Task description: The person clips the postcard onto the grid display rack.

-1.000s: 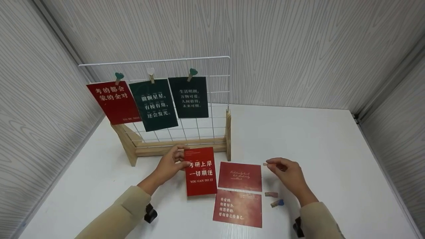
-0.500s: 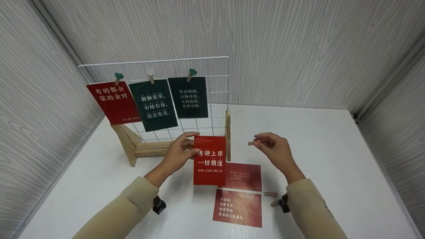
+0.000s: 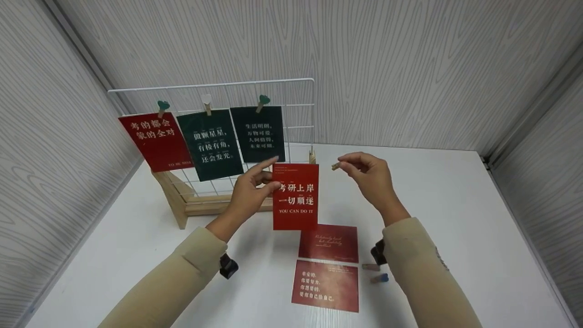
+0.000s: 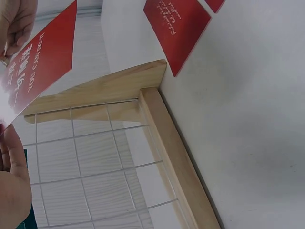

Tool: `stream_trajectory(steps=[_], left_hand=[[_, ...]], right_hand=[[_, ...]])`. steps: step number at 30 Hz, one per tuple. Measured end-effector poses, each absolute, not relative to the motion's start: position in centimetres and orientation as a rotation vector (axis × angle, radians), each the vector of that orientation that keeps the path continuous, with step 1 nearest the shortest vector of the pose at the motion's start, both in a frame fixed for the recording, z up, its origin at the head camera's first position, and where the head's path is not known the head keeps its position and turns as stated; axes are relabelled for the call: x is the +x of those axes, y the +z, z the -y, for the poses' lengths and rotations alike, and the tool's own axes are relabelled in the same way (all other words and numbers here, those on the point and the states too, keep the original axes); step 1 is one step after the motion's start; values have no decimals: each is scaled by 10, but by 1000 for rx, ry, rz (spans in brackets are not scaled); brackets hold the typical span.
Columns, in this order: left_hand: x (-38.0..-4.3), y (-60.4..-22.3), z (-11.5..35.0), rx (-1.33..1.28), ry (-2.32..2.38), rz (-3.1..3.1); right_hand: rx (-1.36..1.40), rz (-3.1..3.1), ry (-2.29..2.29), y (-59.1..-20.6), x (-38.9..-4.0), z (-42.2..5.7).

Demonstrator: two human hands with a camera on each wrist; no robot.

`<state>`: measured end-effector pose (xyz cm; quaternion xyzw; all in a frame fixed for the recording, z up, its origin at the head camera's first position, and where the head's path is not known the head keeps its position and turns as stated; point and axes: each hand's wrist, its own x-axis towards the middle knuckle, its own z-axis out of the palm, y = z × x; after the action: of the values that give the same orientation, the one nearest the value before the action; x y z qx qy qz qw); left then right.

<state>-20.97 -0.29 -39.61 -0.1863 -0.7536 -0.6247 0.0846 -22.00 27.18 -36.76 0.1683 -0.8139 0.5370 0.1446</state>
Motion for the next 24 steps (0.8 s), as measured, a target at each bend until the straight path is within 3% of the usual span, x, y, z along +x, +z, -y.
stream_trajectory(steps=[6, 24], left_hand=[[-218, -384, -2, -581, -1848, 2181], [-233, -360, -16, -535, -1793, 2064]], right_hand=[[468, 2269, 1591, -340, -221, -260], [376, 2092, 1697, -310, -249, -250]])
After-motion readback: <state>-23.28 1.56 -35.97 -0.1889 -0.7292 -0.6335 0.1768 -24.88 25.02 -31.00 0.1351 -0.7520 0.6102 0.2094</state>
